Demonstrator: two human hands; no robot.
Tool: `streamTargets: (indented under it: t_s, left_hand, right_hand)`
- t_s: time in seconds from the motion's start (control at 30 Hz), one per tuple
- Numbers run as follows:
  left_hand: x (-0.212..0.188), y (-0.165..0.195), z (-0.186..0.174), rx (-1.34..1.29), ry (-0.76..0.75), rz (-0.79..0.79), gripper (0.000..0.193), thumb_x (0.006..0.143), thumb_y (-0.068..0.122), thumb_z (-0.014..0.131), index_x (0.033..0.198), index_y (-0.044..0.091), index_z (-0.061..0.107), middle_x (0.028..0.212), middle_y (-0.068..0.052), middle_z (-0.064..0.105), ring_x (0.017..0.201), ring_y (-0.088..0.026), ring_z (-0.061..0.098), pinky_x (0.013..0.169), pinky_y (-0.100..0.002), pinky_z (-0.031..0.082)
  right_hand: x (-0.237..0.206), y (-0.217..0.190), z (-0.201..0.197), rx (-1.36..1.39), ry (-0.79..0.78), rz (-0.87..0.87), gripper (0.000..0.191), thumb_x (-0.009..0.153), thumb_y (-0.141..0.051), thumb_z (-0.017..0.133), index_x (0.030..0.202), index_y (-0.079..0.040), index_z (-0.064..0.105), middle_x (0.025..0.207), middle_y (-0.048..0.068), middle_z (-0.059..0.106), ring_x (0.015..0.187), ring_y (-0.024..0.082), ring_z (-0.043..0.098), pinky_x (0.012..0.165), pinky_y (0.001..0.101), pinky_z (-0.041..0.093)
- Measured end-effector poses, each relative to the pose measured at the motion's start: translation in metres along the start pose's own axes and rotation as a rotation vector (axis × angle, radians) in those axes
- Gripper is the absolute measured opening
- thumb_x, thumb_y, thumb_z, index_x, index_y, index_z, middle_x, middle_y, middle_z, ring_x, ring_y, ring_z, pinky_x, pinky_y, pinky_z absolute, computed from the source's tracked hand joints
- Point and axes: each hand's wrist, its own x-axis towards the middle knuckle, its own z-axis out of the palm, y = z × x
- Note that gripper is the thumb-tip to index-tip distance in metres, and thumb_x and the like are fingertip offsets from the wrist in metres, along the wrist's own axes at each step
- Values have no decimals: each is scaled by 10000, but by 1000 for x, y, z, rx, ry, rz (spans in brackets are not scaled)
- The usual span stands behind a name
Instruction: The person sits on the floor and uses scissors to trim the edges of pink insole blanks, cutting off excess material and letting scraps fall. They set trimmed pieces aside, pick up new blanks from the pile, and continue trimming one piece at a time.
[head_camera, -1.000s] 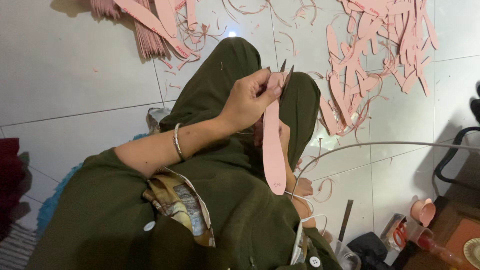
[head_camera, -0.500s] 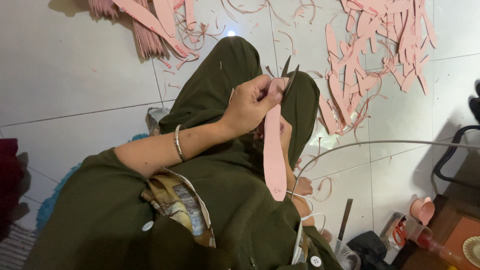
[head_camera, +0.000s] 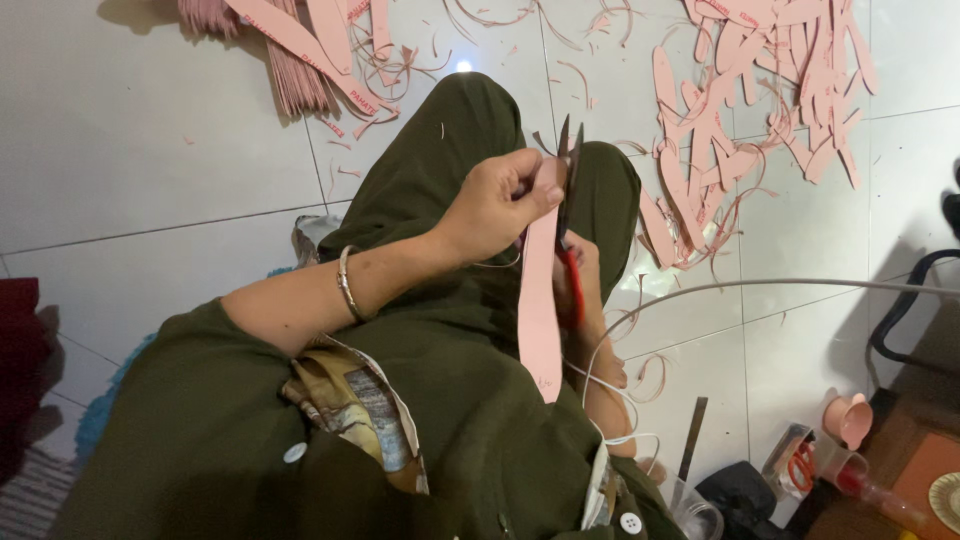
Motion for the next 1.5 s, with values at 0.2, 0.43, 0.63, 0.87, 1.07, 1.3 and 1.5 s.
streamTargets:
  t_s: [0.2, 0.43, 0.63, 0.87, 1.07, 1.3, 1.5]
  left_hand:
    - [1, 2, -2, -15, -101, -25, 151, 1039, 124, 645, 936, 38, 577, 767, 66, 525, 697, 12, 450, 582, -207, 404]
    - [0, 2, -2, -1, -104, -82, 193, 1027, 138, 652, 893, 37, 555, 736, 63, 545, 649, 8, 471, 530, -209, 410]
    - [-1, -2, -5, 50, -106, -127, 221, 1021, 156, 679, 888, 28, 558, 721, 35, 561, 625, -6, 493, 508, -218, 430]
    - [-5, -14, -13, 79, -94, -237, 176, 969, 134, 697, 898, -4, 613, 705, -21, 649, 572, -47, 607, 466, -235, 487]
    - [26, -40, -82, -146, 284, -336, 98, 993, 112, 660, 1064, 55, 623, 840, -51, 699, 629, -132, 665, 502, -261, 538]
    - [54, -14, -261, -549, 818, 63, 336, 973, -2, 813, 1155, 23, 532, 1077, -140, 659, 986, -263, 680, 874, -389, 638]
    - [11, -37, -272, -489, 917, -255, 450, 927, 59, 700, 1342, 22, 531, 1275, -108, 559, 1124, -313, 601, 980, -574, 552]
  right_hand:
    - [0, -22, -20, -104, -60, 8, 82, 928, -78, 689, 892, -7, 674, 697, -13, 617, 581, 59, 538, 520, 228, 416]
    - [-7, -33, -30, -115, -102, 84, 93, 880, -111, 713, 915, -26, 706, 649, -18, 583, 537, 66, 510, 477, 231, 386]
    - [-2, -35, -48, -220, -186, 120, 106, 889, -125, 729, 884, -28, 686, 647, -41, 564, 542, 46, 494, 484, 227, 378]
    - [5, -25, -51, -237, -151, 169, 197, 897, -211, 749, 841, -32, 689, 564, -18, 539, 445, 68, 473, 414, 240, 335]
    - [29, 9, -78, -123, 108, 224, 179, 893, -202, 759, 903, -43, 678, 688, 44, 655, 540, 112, 572, 485, 245, 422]
    - [65, 59, -187, -401, 603, -19, 341, 809, -172, 887, 1038, 3, 706, 976, 105, 748, 846, 162, 677, 755, 303, 548]
    - [72, 96, -202, -846, 817, -26, 445, 735, -242, 880, 1080, -27, 701, 892, 107, 718, 796, 260, 682, 733, 404, 535]
